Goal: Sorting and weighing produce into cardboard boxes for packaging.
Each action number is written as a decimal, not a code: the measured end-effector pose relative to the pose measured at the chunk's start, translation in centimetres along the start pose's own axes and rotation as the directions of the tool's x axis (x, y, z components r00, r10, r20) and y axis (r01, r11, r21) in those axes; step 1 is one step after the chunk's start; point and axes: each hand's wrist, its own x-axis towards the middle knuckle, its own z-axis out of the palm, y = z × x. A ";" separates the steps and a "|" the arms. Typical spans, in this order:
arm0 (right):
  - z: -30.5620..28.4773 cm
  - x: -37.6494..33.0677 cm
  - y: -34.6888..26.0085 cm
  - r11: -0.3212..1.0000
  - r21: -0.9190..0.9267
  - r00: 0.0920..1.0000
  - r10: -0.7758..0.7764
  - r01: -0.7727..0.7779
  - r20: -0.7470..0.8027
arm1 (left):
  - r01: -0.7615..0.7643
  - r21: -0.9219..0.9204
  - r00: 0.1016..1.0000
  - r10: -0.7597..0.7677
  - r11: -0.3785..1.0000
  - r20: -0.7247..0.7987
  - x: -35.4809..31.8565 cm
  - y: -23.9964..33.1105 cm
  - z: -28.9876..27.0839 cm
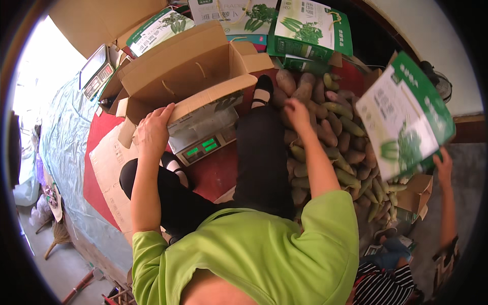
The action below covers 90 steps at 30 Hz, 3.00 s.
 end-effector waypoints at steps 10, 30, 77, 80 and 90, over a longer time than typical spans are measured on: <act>4.5 -16.6 4.8 0.954 -0.138 0.842 0.301 -0.267 0.448 | 0.138 0.038 0.982 -0.142 0.990 0.127 -0.9 0.2 -1.7; -0.1 -21.3 9.5 0.800 -0.165 0.814 0.550 -0.578 -0.184 | 0.216 -0.006 0.967 -0.213 0.976 0.142 -3.1 -0.4 -0.7; -12.1 -5.5 0.4 0.923 0.373 0.920 0.222 -0.092 -0.322 | 0.130 -0.010 0.985 -0.128 0.992 0.113 -4.5 0.7 -1.4; -14.6 0.2 -9.1 0.949 0.309 0.914 0.068 0.065 -0.401 | 0.130 -0.011 0.984 -0.128 0.991 0.122 -4.3 0.8 -1.2; -5.0 9.8 -27.9 0.709 0.654 0.935 -0.355 0.264 0.007 | 0.089 0.027 0.995 -0.090 0.996 0.033 -4.5 0.4 -0.8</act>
